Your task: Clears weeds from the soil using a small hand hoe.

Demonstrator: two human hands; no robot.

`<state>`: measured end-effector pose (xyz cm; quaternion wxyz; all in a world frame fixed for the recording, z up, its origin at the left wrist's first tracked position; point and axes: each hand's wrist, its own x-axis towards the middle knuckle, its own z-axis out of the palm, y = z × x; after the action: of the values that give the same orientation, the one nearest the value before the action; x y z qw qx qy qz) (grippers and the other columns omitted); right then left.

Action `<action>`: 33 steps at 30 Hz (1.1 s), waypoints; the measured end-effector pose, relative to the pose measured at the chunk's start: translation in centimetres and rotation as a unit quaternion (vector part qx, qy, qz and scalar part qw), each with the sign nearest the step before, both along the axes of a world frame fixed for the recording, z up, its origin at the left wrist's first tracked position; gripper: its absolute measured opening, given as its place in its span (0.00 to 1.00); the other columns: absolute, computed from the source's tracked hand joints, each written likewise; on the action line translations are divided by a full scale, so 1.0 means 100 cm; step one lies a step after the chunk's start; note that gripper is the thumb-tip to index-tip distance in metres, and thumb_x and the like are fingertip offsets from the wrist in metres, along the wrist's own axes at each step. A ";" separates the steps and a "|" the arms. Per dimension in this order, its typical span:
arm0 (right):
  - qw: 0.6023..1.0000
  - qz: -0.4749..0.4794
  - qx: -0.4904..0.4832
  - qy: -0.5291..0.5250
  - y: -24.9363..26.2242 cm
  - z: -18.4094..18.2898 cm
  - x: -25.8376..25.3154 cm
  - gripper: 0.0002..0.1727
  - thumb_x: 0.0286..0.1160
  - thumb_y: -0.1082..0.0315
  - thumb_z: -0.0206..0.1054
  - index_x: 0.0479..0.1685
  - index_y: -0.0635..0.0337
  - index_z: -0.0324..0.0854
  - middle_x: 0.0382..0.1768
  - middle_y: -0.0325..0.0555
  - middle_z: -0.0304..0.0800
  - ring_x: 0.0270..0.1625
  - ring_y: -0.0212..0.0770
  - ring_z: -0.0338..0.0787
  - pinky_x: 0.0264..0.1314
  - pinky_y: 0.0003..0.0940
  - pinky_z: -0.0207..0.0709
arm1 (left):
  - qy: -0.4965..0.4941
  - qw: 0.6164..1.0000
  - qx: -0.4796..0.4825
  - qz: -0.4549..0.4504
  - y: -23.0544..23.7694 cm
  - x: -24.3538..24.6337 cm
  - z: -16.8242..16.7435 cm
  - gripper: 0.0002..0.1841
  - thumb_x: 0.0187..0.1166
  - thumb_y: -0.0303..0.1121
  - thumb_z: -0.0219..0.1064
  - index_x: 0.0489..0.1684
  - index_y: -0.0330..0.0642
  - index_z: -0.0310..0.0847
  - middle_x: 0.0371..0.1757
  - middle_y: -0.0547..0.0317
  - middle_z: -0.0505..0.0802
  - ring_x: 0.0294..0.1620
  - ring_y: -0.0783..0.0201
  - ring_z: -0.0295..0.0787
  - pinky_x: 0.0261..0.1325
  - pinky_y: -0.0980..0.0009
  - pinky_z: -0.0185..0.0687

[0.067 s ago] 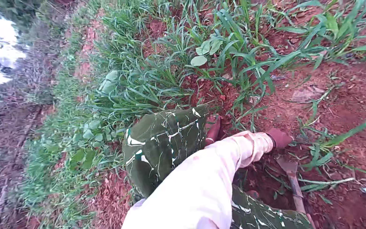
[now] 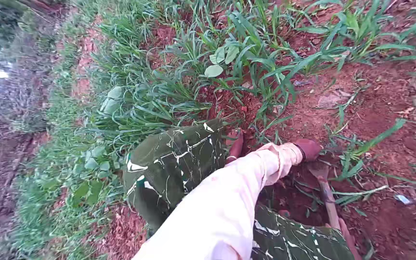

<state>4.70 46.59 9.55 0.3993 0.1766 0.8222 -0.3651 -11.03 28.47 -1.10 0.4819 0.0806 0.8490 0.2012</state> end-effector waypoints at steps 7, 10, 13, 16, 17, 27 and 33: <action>0.991 0.047 0.064 0.109 0.015 -0.050 0.032 0.30 0.90 0.57 0.57 0.80 0.74 0.71 0.62 0.72 0.89 0.62 0.64 0.92 0.70 0.60 0.77 | 0.003 1.000 0.008 0.012 -0.010 -0.023 0.010 0.26 0.95 0.42 0.51 0.72 0.23 0.77 0.74 0.27 0.83 0.81 0.35 0.76 0.83 0.39 0.65; 0.918 0.067 0.093 0.379 0.028 -0.082 0.058 0.29 0.87 0.55 0.57 0.59 0.79 0.87 0.36 0.66 0.96 0.33 0.56 0.96 0.38 0.49 0.87 | -0.015 0.999 -0.001 0.036 -0.006 -0.017 0.013 0.28 0.96 0.44 0.50 0.74 0.23 0.75 0.75 0.25 0.81 0.83 0.35 0.73 0.85 0.40 0.62; 0.953 0.048 0.070 0.290 0.001 -0.094 0.009 0.29 0.82 0.57 0.61 0.75 0.69 0.80 0.42 0.68 0.96 0.39 0.71 0.96 0.43 0.70 0.83 | -0.007 0.998 0.013 0.069 -0.003 -0.006 0.002 0.26 0.95 0.41 0.52 0.71 0.22 0.77 0.73 0.25 0.83 0.80 0.35 0.76 0.84 0.40 0.64; 0.942 0.041 0.028 0.332 -0.020 -0.108 -0.040 0.28 0.82 0.55 0.62 0.74 0.66 0.82 0.38 0.68 0.95 0.37 0.74 0.94 0.38 0.73 0.80 | 0.041 0.990 0.025 0.129 -0.014 -0.011 0.012 0.25 0.95 0.41 0.53 0.63 0.21 0.81 0.64 0.24 0.87 0.73 0.34 0.82 0.80 0.40 0.69; 0.945 0.053 0.022 0.322 -0.014 -0.101 -0.040 0.29 0.82 0.55 0.62 0.76 0.65 0.80 0.38 0.69 0.95 0.38 0.74 0.94 0.39 0.73 0.79 | 0.058 0.988 0.021 0.143 -0.020 -0.014 0.018 0.25 0.95 0.41 0.52 0.61 0.20 0.82 0.62 0.24 0.88 0.70 0.34 0.84 0.78 0.40 0.70; 0.944 0.075 0.004 0.321 -0.015 -0.101 -0.046 0.27 0.81 0.55 0.62 0.69 0.65 0.85 0.35 0.65 0.96 0.36 0.70 0.95 0.38 0.69 0.81 | 0.103 0.958 -0.196 0.185 -0.090 -0.031 0.031 0.28 0.94 0.46 0.54 0.65 0.21 0.80 0.65 0.21 0.86 0.74 0.27 0.80 0.77 0.31 0.68; 0.944 0.112 0.007 0.310 0.007 -0.077 -0.036 0.27 0.80 0.54 0.62 0.72 0.62 0.84 0.31 0.64 0.95 0.32 0.68 0.94 0.33 0.67 0.81 | -0.001 0.958 -0.261 0.115 -0.079 -0.019 0.017 0.32 0.91 0.54 0.55 0.67 0.26 0.80 0.70 0.25 0.85 0.76 0.30 0.80 0.76 0.32 0.70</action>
<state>1.14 47.25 1.87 0.1613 -0.0360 0.9225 -0.3487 -12.91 20.56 0.62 0.4609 -0.1461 0.8750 0.0265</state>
